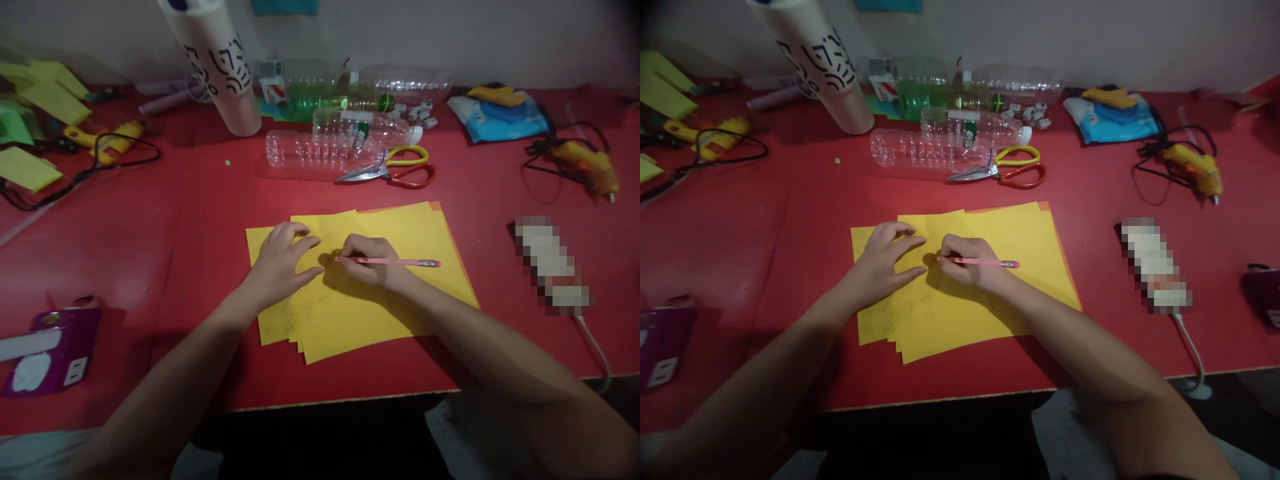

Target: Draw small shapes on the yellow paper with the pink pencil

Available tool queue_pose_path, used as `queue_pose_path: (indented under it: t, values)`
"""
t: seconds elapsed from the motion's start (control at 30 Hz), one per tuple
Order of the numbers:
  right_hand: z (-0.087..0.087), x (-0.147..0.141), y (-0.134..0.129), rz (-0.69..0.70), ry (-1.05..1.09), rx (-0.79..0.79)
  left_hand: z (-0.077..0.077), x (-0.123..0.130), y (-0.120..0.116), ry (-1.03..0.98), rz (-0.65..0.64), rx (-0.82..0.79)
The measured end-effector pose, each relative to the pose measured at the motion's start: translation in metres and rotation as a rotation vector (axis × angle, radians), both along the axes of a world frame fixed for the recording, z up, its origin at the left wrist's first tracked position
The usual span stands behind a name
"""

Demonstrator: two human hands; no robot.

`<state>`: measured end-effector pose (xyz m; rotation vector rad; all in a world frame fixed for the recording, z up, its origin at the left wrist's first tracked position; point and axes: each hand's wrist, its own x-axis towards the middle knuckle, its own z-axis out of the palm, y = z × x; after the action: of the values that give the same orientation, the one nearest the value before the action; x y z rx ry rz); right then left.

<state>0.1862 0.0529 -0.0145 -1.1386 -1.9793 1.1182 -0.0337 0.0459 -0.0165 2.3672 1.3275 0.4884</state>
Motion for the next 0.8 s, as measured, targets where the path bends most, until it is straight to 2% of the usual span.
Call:
queue_pose_path:
  t: [0.1, 0.33, 0.47, 0.6, 0.8]
  values:
    - [0.0034, 0.0011, -0.0003, -0.033, 0.039, -0.035, -0.0005, -0.0001, -0.0004, 0.002, 0.004, 0.008]
    - [0.0089, 0.0039, -0.0009, -0.250, 0.245, -0.210, -0.0001, -0.0023, 0.0001, 0.045, 0.005, 0.019]
    - [0.0049, 0.0055, -0.0016, -0.147, 0.254, -0.133, 0.0007, -0.0032, 0.0012, 0.059, 0.025, 0.054]
    - [0.0037, 0.0069, -0.0031, 0.004, 0.207, -0.070, 0.0016, -0.0032, 0.0000, 0.014, -0.056, 0.091]
    - [0.0057, 0.0050, -0.0036, 0.006, 0.121, -0.101, 0.0013, -0.0034, -0.0018, 0.000, -0.105, 0.044]
